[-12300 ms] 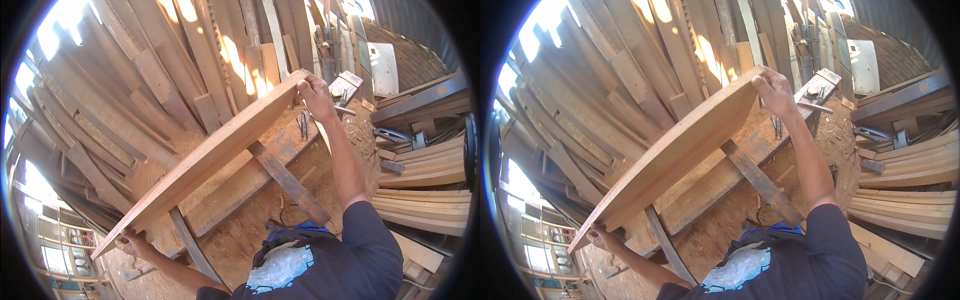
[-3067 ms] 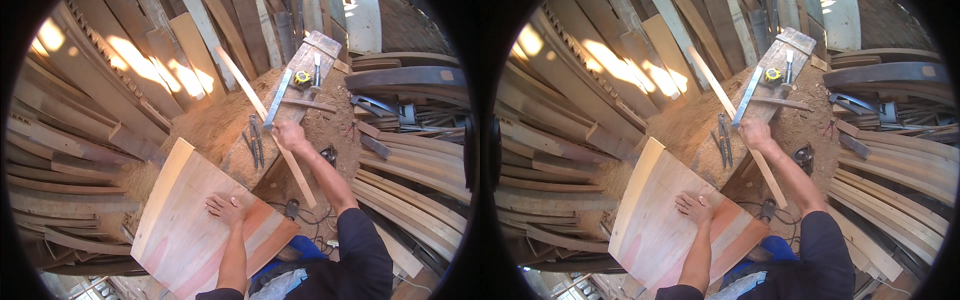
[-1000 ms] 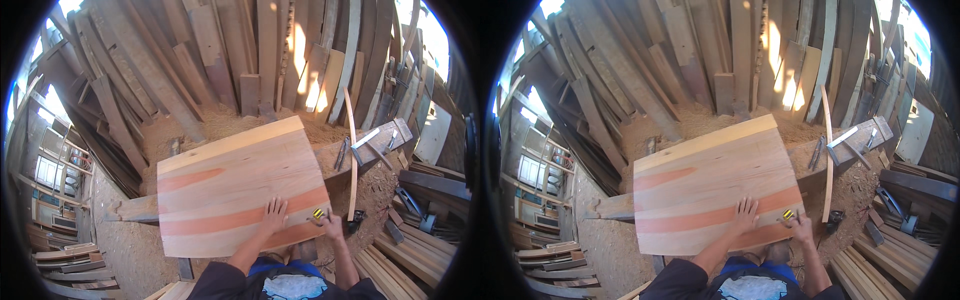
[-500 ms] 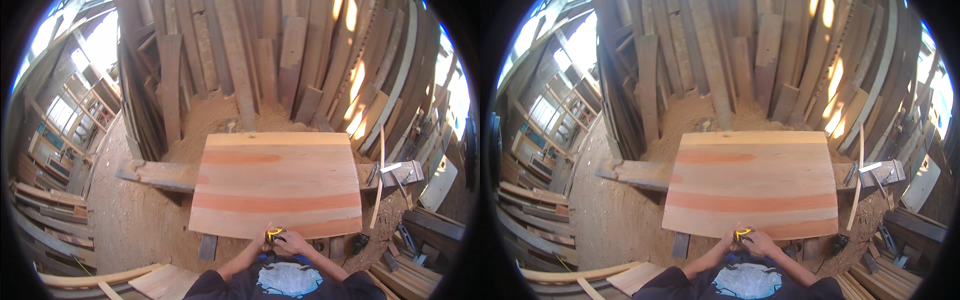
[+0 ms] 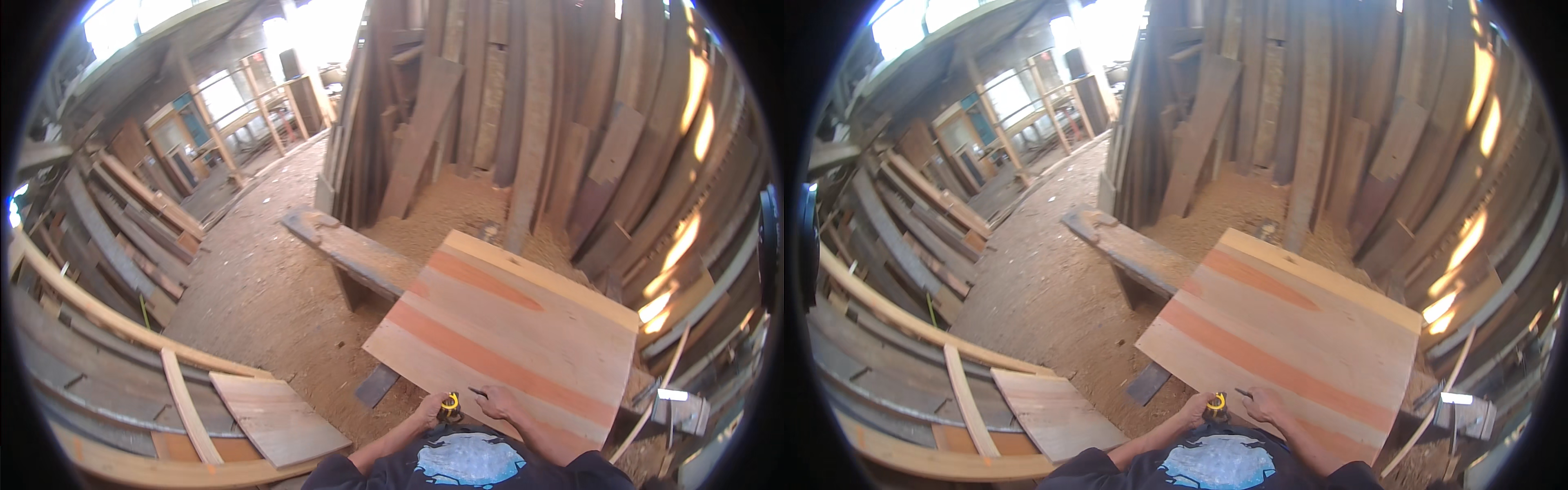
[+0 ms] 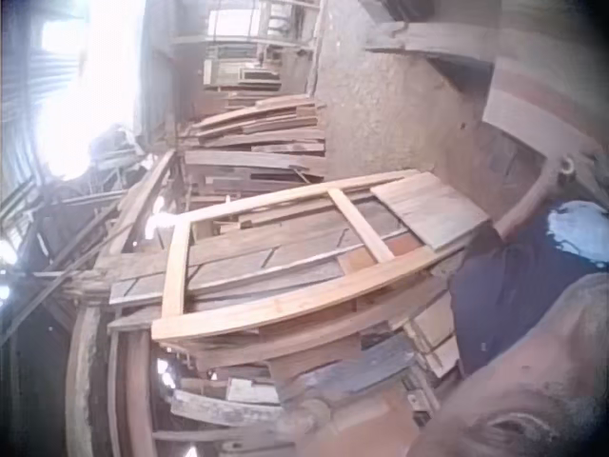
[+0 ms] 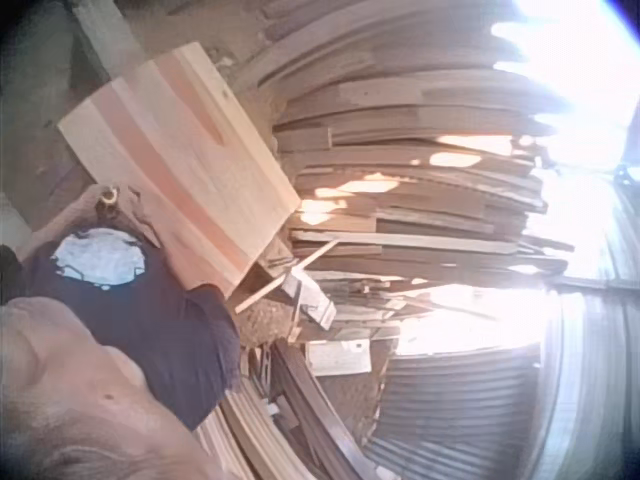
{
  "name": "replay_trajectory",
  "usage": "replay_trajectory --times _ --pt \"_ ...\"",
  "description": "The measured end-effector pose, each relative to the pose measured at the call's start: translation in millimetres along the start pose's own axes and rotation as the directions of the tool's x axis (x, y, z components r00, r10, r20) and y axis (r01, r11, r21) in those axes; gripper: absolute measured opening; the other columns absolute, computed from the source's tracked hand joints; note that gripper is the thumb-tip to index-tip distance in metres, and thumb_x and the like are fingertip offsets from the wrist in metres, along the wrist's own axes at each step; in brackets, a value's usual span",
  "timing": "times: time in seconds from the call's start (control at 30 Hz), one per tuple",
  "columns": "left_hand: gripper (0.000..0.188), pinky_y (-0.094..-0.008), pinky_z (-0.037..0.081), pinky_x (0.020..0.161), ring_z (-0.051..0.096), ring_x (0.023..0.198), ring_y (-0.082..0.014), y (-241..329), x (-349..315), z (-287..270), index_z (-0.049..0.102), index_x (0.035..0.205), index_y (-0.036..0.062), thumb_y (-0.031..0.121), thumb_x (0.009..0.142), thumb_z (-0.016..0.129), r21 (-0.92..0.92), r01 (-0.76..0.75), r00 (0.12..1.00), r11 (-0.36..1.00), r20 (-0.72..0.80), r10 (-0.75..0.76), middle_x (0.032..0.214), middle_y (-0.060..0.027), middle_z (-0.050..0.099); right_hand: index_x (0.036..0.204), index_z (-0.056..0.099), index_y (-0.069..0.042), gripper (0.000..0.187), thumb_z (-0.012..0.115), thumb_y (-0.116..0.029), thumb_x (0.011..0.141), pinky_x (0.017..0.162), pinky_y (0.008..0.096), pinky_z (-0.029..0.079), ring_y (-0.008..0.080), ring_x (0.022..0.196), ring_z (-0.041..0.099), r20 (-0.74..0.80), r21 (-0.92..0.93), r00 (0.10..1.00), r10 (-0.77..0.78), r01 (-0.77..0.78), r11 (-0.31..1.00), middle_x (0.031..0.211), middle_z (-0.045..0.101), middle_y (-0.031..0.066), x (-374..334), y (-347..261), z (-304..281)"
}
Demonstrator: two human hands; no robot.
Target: The person measures and marks a wooden board using a tape measure and a pencil, also using a framing square to draw straight lines across the surface.
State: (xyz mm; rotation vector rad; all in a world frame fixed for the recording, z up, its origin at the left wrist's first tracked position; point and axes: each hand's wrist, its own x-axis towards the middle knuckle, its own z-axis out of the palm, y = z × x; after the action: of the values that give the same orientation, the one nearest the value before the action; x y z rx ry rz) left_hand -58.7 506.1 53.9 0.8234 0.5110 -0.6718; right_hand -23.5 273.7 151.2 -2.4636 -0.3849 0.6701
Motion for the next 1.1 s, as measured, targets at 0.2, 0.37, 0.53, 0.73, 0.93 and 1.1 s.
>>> replay_trajectory --times 0.2,0.37,0.53,0.73,0.93,1.1 --pt "0.031 -0.0365 0.059 0.083 0.072 0.091 -0.0229 -24 -23 33 0.068 0.113 -0.0031 0.022 0.102 0.053 0.328 -0.305 0.899 0.894 -0.212 0.384 0.104 -0.013 0.074 0.119 0.071 -0.001 0.049 0.064 -0.042 0.093 0.092 0.05 0.054 0.0427 0.105 0.069 0.169 0.192 0.964 -0.205 0.172 0.966 0.111 0.072 0.0275 23 -9 2" --pt "0.031 -0.036 0.055 0.075 0.067 0.081 -0.019 -48 -31 21 0.071 0.106 0.0026 0.025 0.104 0.05 0.555 -0.432 0.766 0.711 -0.19 0.614 0.093 -0.0068 0.07 0.122 0.066 0.003 0.062 0.078 -0.046 0.086 0.089 0.0449 0.055 0.0375 0.104 0.071 0.265 0.213 0.878 -0.398 0.349 0.912 0.11 0.073 0.0261 28 -33 13" --pt "0.03 -0.0424 0.058 0.086 0.068 0.089 -0.0216 -72 -50 40 0.063 0.122 0.0093 0.032 0.106 0.054 -0.423 -0.332 0.919 0.843 -0.347 0.189 0.11 -0.0069 0.066 0.124 0.064 0.002 0.058 0.077 -0.04 0.086 0.094 0.0426 0.052 0.0333 0.106 0.068 0.422 0.237 0.878 -0.224 0.132 0.962 0.114 0.071 0.0233 36 -10 39" --pt "0.03 -0.0404 0.061 0.09 0.069 0.096 -0.0199 -60 -100 13 0.063 0.122 0.0107 0.035 0.104 0.064 -0.43 -0.452 0.873 0.781 -0.392 0.289 0.108 -0.0059 0.068 0.13 0.058 0.003 0.049 0.069 -0.033 0.098 0.094 0.0363 0.051 0.023 0.107 0.063 0.535 0.457 0.708 -0.461 0.216 0.863 0.114 0.067 0.0142 56 -61 35" --pt "0.027 -0.0396 0.061 0.091 0.067 0.095 -0.0186 -66 -110 -47 0.069 0.116 0.0124 0.035 0.102 0.069 -0.529 -0.462 0.859 0.712 -0.467 0.21 0.104 -0.0022 0.069 0.123 0.058 0.003 0.05 0.062 -0.042 0.103 0.088 0.0376 0.053 0.0237 0.102 0.064 0.571 0.413 0.68 -0.46 0.246 0.877 0.107 0.067 0.015 85 -125 92" --pt "0.017 -0.0275 0.048 0.058 0.057 0.062 -0.013 -37 -140 -142 0.071 0.1 0.0081 0.025 0.099 0.069 -0.425 -0.553 0.819 0.717 -0.438 0.372 0.077 0.0003 0.063 0.127 0.058 0.004 0.053 0.063 -0.043 0.102 0.092 0.0402 0.051 0.0263 0.11 0.064 0.524 0.364 0.6 -0.604 0.483 0.796 0.114 0.068 0.0198 126 -191 157"
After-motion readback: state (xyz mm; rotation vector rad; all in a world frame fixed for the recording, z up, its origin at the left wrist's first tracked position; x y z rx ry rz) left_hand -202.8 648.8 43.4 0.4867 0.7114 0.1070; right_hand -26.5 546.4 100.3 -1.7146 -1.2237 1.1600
